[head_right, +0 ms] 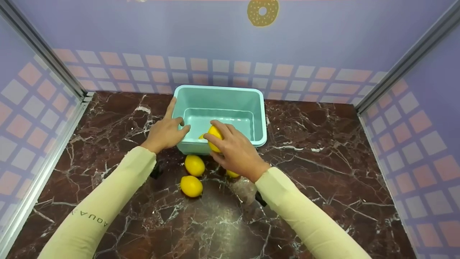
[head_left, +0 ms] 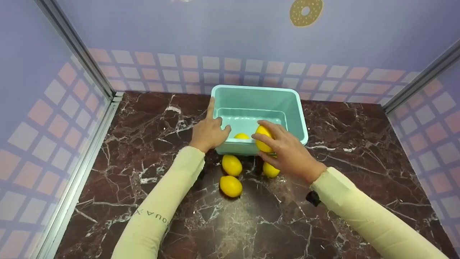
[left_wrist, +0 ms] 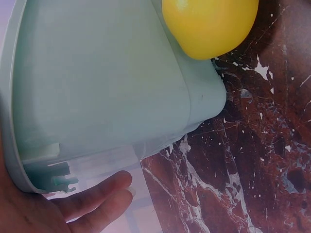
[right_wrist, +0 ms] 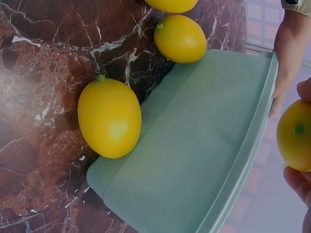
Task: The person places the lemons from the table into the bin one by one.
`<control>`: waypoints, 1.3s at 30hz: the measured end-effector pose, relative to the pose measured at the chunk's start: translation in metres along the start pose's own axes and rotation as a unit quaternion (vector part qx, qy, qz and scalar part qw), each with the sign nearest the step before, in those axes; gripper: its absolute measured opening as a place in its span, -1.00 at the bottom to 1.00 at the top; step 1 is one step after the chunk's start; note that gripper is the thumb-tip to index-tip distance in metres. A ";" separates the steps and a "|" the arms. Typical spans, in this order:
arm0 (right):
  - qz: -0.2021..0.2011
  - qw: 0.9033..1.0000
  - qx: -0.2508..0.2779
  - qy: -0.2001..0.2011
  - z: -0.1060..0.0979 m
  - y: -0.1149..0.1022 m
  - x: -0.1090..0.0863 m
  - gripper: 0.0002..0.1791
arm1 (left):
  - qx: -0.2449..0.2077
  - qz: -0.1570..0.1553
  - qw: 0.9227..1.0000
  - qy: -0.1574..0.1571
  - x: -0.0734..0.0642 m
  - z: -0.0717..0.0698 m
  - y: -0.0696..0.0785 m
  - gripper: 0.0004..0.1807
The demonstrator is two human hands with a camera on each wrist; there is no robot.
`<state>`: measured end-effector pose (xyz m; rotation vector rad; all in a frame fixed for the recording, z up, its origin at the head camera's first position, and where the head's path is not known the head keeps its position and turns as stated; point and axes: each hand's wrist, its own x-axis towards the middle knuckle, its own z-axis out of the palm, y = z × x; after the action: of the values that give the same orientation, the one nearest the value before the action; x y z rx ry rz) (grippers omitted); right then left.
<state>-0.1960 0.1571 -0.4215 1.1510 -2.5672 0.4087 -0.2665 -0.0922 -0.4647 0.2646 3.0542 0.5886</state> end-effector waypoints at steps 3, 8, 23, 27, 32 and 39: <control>-0.004 1.000 -0.002 0.003 0.001 0.002 0.000 -0.52 | -0.002 0.000 1.000 0.000 -0.001 0.000 0.000 -0.42; -0.005 1.000 -0.002 0.004 0.000 0.003 0.001 -0.51 | -0.002 -0.002 1.000 -0.002 -0.001 0.002 0.000 -0.42; -0.003 1.000 -0.009 0.015 -0.001 0.007 0.005 -0.53 | 0.007 -0.003 1.000 -0.008 -0.001 0.001 0.001 -0.40; 0.000 1.000 -0.008 0.013 -0.002 0.008 0.006 -0.54 | 0.007 0.000 1.000 -0.006 0.000 0.000 0.001 -0.40; 0.010 1.000 -0.009 0.002 -0.002 0.009 0.007 -0.54 | 0.004 -0.001 1.000 -0.005 -0.001 -0.001 0.001 -0.40; 0.014 1.000 -0.008 0.001 -0.002 0.010 0.009 -0.55 | 0.004 -0.002 1.000 -0.001 0.001 -0.001 0.000 -0.42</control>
<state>-0.2088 0.1582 -0.4180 1.1095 -2.5829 0.3942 -0.2672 -0.0919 -0.4640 0.2574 3.0556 0.5767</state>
